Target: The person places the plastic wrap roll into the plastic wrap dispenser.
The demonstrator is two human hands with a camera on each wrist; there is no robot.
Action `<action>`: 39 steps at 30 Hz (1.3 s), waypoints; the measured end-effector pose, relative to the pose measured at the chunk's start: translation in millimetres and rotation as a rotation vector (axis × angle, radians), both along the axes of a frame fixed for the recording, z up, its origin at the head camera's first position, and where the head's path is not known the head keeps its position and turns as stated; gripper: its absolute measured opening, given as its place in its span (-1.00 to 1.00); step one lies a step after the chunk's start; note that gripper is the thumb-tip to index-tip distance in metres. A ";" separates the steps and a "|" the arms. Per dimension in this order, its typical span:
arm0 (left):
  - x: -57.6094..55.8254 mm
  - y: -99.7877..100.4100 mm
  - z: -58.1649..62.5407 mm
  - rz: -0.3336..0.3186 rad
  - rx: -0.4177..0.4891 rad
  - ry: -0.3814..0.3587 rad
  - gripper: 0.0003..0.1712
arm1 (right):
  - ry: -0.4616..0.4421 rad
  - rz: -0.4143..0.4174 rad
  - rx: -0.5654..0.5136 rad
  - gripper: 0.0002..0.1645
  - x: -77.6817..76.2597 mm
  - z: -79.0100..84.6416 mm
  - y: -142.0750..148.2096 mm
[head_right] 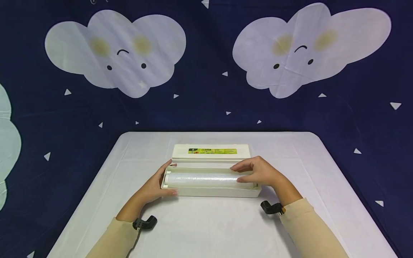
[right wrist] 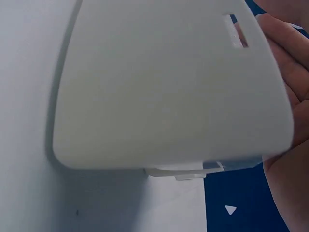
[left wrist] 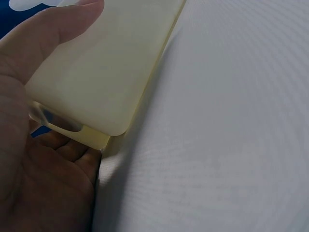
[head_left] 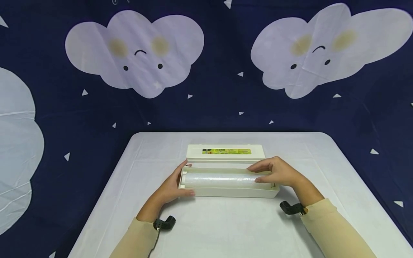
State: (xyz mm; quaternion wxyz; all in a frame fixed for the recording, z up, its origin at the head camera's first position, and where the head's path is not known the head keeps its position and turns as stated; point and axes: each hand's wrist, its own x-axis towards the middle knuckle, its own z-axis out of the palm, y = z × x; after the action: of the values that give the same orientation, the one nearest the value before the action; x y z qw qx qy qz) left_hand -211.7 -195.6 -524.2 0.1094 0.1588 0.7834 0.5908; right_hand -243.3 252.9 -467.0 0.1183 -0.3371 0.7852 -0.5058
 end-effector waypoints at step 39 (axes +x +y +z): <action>-1.3 -0.7 -2.3 -0.008 -0.006 0.021 0.51 | 0.096 -0.252 -0.198 0.18 39.3 -50.2 33.4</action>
State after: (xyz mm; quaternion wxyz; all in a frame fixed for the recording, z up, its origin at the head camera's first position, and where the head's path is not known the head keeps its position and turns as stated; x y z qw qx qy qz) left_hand -213.0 -196.4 -526.6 0.1040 0.1679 0.7856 0.5864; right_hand -204.0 286.2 -517.2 -0.0175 -0.2699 0.7724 -0.5747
